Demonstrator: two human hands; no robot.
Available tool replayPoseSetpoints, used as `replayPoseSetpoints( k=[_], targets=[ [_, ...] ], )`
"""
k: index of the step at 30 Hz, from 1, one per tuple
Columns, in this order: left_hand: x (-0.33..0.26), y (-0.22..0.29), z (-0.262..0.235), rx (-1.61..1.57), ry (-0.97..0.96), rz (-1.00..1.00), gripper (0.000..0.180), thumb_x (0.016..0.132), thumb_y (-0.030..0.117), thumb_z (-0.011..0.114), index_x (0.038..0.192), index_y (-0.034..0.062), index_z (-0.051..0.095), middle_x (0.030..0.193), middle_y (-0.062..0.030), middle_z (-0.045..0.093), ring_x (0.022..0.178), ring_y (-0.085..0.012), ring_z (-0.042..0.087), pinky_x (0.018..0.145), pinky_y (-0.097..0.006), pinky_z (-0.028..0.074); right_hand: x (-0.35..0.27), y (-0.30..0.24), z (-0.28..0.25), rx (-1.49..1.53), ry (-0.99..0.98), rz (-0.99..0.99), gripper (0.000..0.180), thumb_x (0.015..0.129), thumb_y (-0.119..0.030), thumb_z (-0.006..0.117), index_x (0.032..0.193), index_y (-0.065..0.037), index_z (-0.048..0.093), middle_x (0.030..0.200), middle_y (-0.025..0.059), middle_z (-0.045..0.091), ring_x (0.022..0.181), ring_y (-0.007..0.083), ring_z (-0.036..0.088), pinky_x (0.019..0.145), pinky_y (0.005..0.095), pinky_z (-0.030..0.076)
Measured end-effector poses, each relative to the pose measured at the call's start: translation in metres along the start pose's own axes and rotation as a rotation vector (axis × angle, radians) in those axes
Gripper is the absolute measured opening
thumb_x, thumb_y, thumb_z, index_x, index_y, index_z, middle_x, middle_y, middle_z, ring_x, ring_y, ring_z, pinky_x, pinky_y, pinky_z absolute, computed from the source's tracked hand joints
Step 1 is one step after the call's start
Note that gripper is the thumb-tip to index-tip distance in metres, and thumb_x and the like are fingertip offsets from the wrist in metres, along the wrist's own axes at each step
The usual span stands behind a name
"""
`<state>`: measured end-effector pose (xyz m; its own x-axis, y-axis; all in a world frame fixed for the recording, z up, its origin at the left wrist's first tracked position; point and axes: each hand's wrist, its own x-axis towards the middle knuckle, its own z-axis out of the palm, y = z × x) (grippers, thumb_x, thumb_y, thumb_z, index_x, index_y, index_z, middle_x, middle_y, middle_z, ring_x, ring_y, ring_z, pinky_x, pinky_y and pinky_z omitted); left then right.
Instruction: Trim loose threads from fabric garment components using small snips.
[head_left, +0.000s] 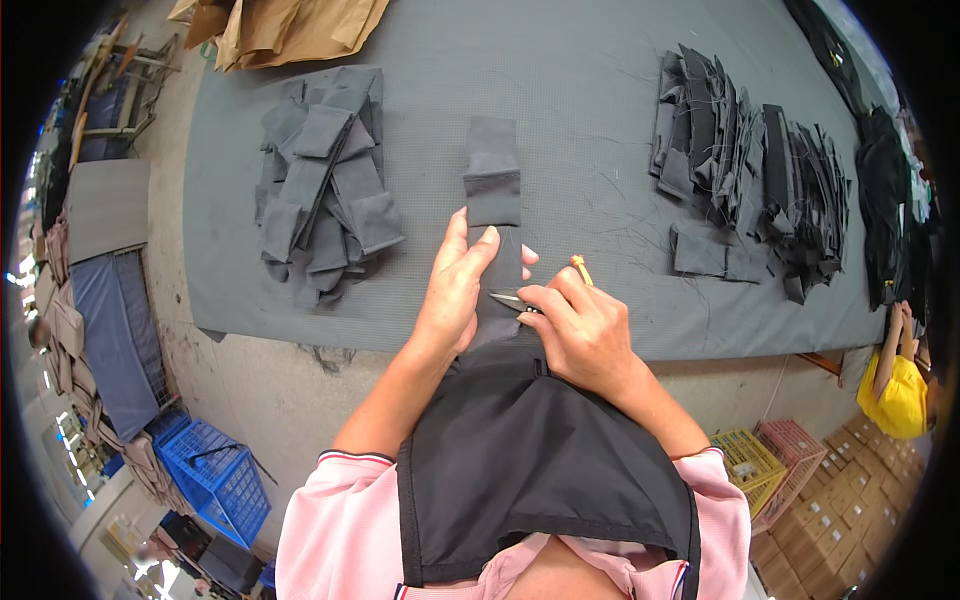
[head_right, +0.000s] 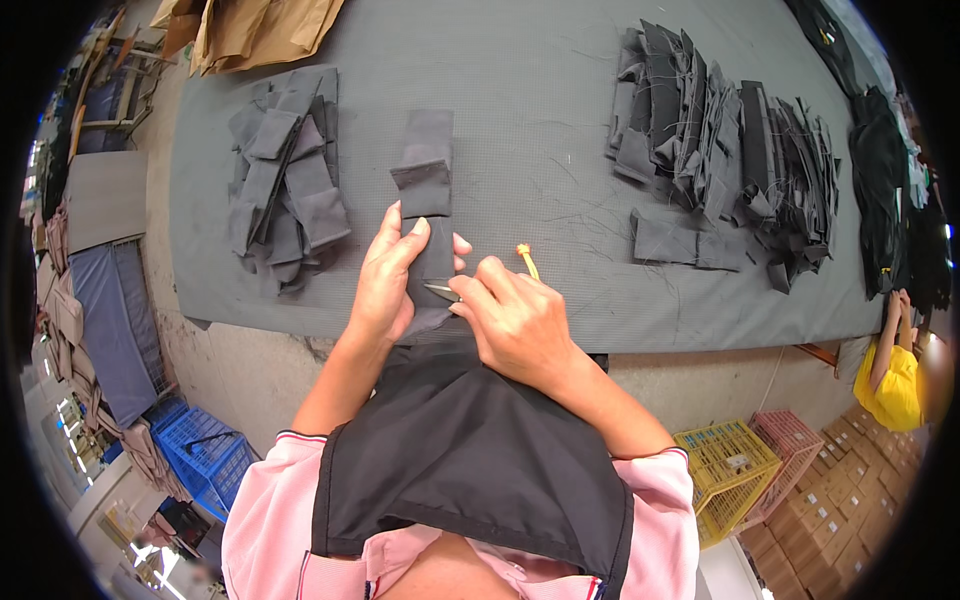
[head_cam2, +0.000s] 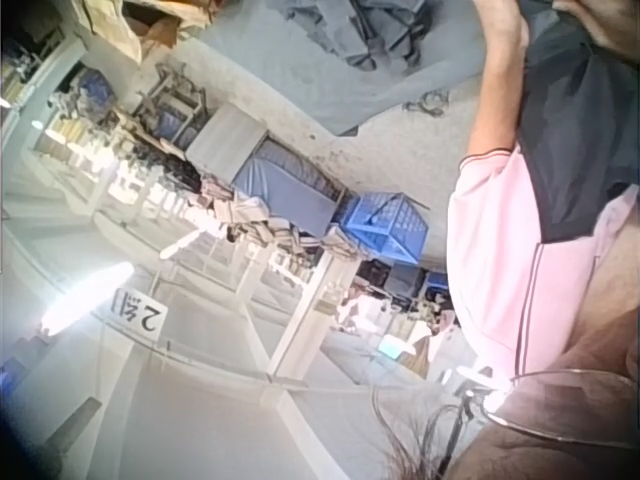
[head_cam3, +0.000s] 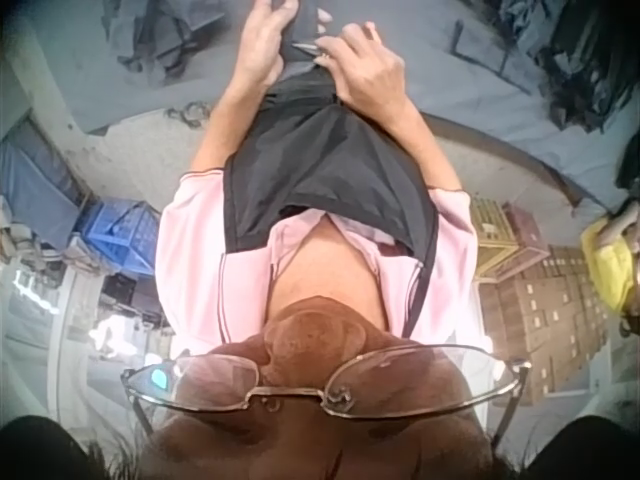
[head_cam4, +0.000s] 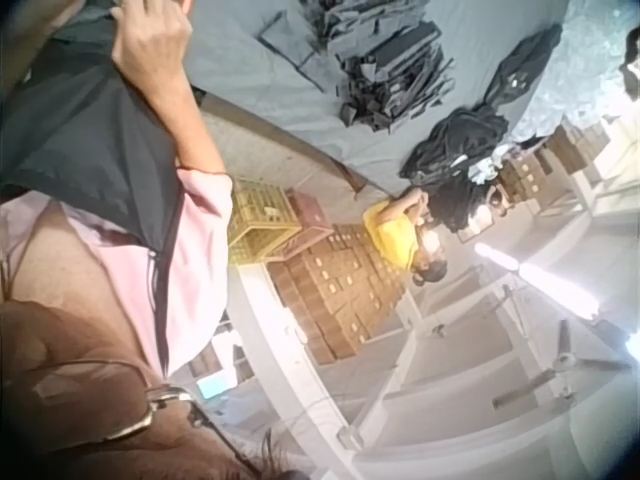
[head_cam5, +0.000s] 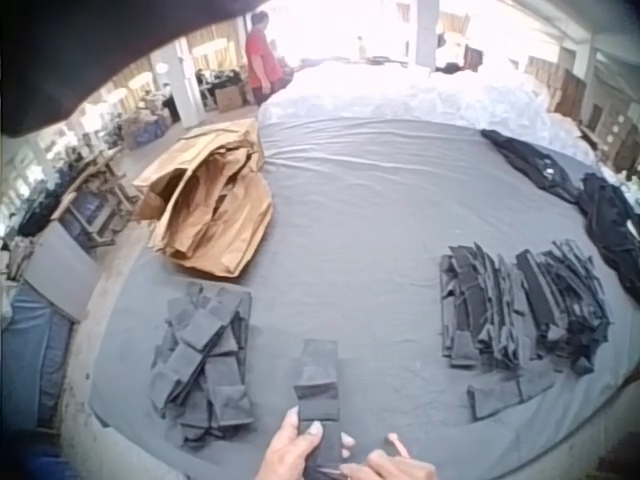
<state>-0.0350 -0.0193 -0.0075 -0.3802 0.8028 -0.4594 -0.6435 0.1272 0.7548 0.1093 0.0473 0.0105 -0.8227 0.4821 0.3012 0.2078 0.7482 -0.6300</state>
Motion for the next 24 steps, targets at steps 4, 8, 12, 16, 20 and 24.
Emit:
replayPoseSetpoints(
  k=[4, 8, 12, 16, 20, 24],
  targets=[
    [-0.001, 0.003, 0.002, -0.029, -0.005, -0.03, 0.018, 0.096, 0.019, 0.044, 0.108, 0.0058, 0.042, 0.088, -0.0128, 0.063, 0.074, -0.0164, 0.061, 0.066, -0.028, 0.052, 0.001, 0.001, 0.004, -0.002, 0.012, -0.026, 0.023, 0.067, -0.007, 0.072, 0.087, -0.005, 0.062, 0.069, 0.005, 0.05, 0.054, 0.0202, 0.053, 0.048, 0.0305, 0.042],
    [-0.001, 0.002, 0.001, -0.04, 0.005, -0.046, 0.019, 0.097, 0.02, 0.043, 0.108, 0.0055, 0.042, 0.088, -0.0131, 0.063, 0.074, -0.0168, 0.061, 0.066, -0.029, 0.052, -0.004, 0.0, 0.003, -0.019, 0.056, -0.02, 0.024, 0.066, -0.008, 0.072, 0.087, -0.005, 0.062, 0.069, 0.0047, 0.05, 0.054, 0.0199, 0.052, 0.048, 0.0304, 0.041],
    [-0.001, -0.003, -0.002, -0.029, -0.016, -0.037, 0.019, 0.097, 0.02, 0.043, 0.109, 0.0053, 0.041, 0.088, -0.0133, 0.063, 0.075, -0.0171, 0.061, 0.068, -0.029, 0.052, -0.006, 0.0, 0.004, -0.038, 0.056, 0.008, 0.025, 0.065, -0.008, 0.073, 0.087, -0.005, 0.062, 0.069, 0.0044, 0.049, 0.052, 0.0197, 0.051, 0.047, 0.0305, 0.04],
    [-0.004, -0.002, 0.002, -0.06, -0.033, -0.068, 0.019, 0.097, 0.019, 0.043, 0.109, 0.0051, 0.041, 0.088, -0.0133, 0.063, 0.075, -0.0175, 0.061, 0.069, -0.03, 0.052, -0.005, 0.0, 0.007, -0.045, 0.049, -0.043, 0.025, 0.065, -0.008, 0.073, 0.088, -0.005, 0.062, 0.069, 0.0038, 0.049, 0.052, 0.019, 0.05, 0.047, 0.0304, 0.04],
    [-0.004, -0.004, 0.001, -0.05, -0.022, -0.076, 0.019, 0.097, 0.02, 0.042, 0.109, 0.0049, 0.042, 0.088, -0.0135, 0.063, 0.076, -0.0182, 0.062, 0.069, -0.03, 0.052, -0.009, 0.0, 0.004, -0.13, 0.025, -0.096, 0.027, 0.065, -0.009, 0.073, 0.09, -0.005, 0.063, 0.068, 0.0033, 0.05, 0.053, 0.0183, 0.05, 0.047, 0.03, 0.039],
    [0.002, -0.004, -0.003, -0.028, -0.06, -0.087, 0.023, 0.096, 0.022, 0.043, 0.112, 0.0058, 0.041, 0.091, -0.0116, 0.063, 0.078, -0.0174, 0.061, 0.069, -0.031, 0.051, -0.013, 0.007, 0.004, -0.038, 0.119, -0.011, 0.027, 0.068, -0.008, 0.072, 0.094, -0.005, 0.063, 0.068, 0.0034, 0.048, 0.052, 0.0189, 0.049, 0.051, 0.0276, 0.042]
  ],
)
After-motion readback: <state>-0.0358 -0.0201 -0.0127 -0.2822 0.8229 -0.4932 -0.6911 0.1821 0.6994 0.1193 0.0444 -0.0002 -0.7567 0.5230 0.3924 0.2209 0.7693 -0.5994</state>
